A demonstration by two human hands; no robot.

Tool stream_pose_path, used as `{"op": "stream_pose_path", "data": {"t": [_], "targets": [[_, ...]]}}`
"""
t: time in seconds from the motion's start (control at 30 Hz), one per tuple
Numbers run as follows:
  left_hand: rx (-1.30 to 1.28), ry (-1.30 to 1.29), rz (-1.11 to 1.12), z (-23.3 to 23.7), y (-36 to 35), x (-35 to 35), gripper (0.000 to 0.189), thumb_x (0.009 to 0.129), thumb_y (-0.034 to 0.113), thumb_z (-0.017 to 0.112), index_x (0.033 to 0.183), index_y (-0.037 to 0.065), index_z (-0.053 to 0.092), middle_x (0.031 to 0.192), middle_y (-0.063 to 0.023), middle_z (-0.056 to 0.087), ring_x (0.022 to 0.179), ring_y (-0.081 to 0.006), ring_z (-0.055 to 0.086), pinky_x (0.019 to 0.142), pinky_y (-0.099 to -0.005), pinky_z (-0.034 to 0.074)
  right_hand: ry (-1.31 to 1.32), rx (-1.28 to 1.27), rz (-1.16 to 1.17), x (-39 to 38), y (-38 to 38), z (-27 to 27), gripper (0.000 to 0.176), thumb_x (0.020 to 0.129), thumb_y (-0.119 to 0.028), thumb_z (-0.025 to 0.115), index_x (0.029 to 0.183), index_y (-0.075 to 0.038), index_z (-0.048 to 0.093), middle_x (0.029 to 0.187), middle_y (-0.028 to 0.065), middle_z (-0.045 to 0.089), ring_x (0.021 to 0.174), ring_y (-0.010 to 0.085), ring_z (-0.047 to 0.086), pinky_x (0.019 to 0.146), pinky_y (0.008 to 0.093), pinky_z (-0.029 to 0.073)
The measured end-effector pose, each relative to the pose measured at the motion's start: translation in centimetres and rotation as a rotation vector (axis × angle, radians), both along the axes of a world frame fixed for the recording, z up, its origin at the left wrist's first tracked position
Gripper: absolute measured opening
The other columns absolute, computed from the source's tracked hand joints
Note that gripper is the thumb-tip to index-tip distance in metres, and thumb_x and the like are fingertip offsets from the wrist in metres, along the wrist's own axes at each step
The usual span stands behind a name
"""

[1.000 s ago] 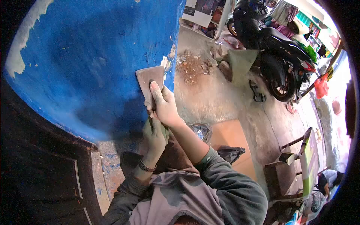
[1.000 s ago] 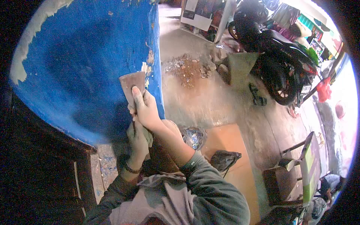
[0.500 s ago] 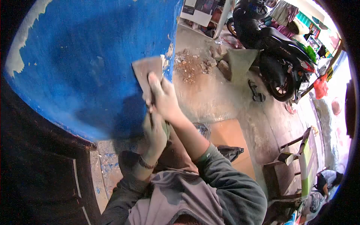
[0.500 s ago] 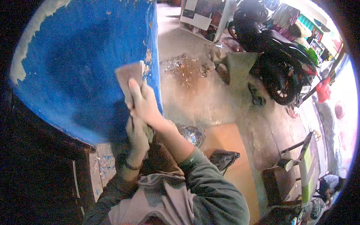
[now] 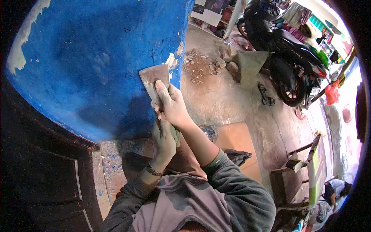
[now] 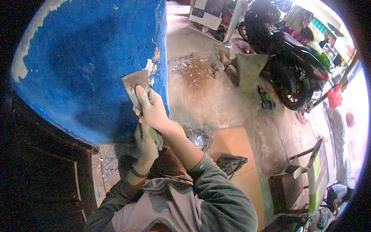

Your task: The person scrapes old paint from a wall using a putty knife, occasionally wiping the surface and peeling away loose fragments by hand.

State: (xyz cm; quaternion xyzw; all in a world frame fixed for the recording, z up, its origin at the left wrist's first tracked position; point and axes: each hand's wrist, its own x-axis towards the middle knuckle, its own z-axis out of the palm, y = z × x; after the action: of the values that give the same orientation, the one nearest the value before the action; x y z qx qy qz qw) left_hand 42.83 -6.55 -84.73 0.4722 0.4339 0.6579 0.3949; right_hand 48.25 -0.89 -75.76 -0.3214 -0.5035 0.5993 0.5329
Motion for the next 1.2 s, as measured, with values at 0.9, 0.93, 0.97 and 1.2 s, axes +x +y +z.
{"op": "stream_pose_path", "data": {"t": [0.9,0.93,0.97,1.2], "targets": [[-0.074,-0.118,0.027,-1.9,1.1,1.4,0.035,0.099,0.039,0.036,0.091,0.008,0.050,0.053,-0.0027,0.046,0.034,-0.0161,0.041,0.031,-0.0301,0.031,-0.173,-0.022,-0.139,0.4,0.0,1.6,0.038,0.096,-0.039,0.048,0.081,-0.004,0.048,0.053,0.0029,0.050,0.038,0.0096,0.044,0.034,0.0243,0.036],[-0.071,-0.107,0.026,-1.7,0.9,1.5,0.036,0.099,0.040,0.037,0.086,0.009,0.050,0.051,-0.0027,0.045,0.033,-0.0161,0.040,0.030,-0.0303,0.030,-0.191,0.015,-0.140,0.6,0.0,1.2,0.038,0.096,-0.039,0.048,0.082,-0.003,0.049,0.052,0.0028,0.049,0.037,0.0098,0.045,0.034,0.0247,0.036],[-0.059,-0.099,0.027,-1.9,1.2,1.6,0.037,0.099,0.041,0.037,0.084,0.009,0.050,0.051,-0.0027,0.044,0.033,-0.0161,0.040,0.030,-0.0304,0.030,-0.206,0.063,-0.140,0.6,0.2,1.0,0.038,0.096,-0.038,0.048,0.083,-0.003,0.050,0.051,0.0027,0.049,0.037,0.0100,0.045,0.034,0.0251,0.037],[-0.122,-0.291,-0.078,0.6,0.1,2.5,0.037,0.098,0.042,0.036,0.093,0.009,0.053,0.070,-0.0043,0.052,0.054,-0.0157,0.050,0.045,-0.0299,0.040,-0.260,0.060,-0.154,1.1,0.3,2.0,0.042,0.094,-0.040,0.051,0.080,-0.001,0.052,0.053,0.0031,0.051,0.038,0.0093,0.046,0.035,0.0235,0.036]]}}
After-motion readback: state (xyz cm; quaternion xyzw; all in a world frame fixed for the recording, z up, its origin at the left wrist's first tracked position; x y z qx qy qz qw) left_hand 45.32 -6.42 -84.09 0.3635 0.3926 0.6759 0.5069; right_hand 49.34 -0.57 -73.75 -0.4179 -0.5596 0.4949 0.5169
